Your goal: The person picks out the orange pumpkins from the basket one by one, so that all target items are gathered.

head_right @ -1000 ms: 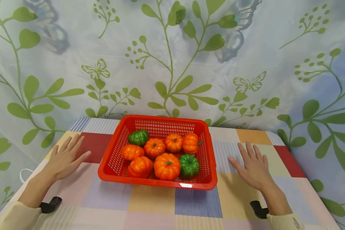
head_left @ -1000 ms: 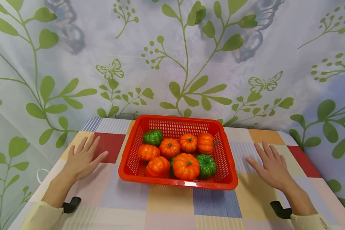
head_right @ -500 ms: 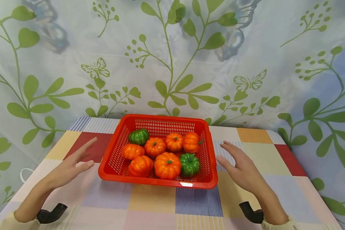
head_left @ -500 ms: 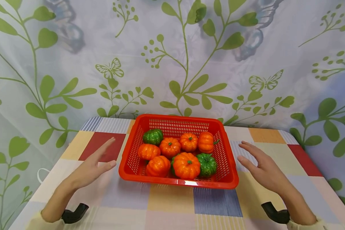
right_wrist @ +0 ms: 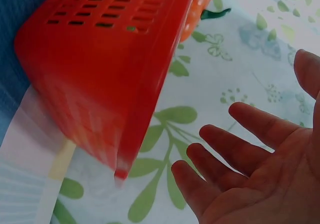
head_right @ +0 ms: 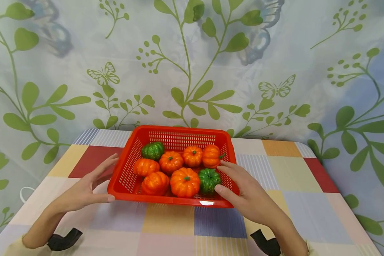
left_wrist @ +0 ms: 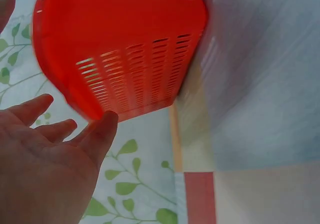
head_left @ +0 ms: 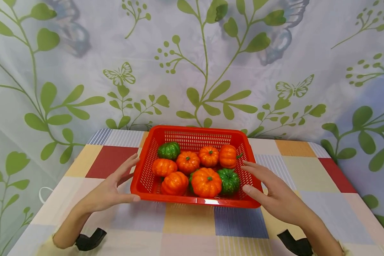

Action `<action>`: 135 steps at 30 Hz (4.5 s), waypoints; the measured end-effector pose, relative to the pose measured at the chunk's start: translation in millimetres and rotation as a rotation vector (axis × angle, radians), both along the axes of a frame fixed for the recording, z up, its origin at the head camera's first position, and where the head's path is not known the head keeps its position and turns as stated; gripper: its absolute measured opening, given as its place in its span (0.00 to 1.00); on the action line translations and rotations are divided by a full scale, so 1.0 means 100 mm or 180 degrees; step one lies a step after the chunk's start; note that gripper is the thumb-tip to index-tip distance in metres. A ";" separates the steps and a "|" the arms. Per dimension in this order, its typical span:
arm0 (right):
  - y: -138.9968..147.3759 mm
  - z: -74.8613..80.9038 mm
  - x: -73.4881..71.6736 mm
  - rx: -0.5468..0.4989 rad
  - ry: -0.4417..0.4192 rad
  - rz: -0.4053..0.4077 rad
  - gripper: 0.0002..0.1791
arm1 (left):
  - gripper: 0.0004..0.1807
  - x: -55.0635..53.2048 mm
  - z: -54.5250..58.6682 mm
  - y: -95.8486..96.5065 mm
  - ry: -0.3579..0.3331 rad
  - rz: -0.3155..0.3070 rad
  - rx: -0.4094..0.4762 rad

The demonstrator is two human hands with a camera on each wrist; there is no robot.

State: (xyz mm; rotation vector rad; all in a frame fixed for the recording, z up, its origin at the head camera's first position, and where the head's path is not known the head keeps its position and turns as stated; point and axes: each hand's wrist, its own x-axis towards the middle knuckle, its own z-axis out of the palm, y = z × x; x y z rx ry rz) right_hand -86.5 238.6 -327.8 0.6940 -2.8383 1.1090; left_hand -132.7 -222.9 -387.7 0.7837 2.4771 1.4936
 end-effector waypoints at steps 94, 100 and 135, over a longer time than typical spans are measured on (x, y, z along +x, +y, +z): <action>-0.64 -0.36 -0.45 -0.0495 -0.0694 0.0454 0.38 | 0.33 -0.09 -0.33 0.13 -0.0395 0.0027 0.0877; -0.65 -0.37 -0.42 -0.0481 -0.0426 0.0393 0.38 | 0.33 -0.08 -0.32 0.13 -0.0441 0.0018 0.0901; -0.63 -0.34 -0.38 -0.0791 -0.0446 -0.0169 0.37 | 0.31 -0.09 -0.31 0.10 -0.0457 0.0067 0.0899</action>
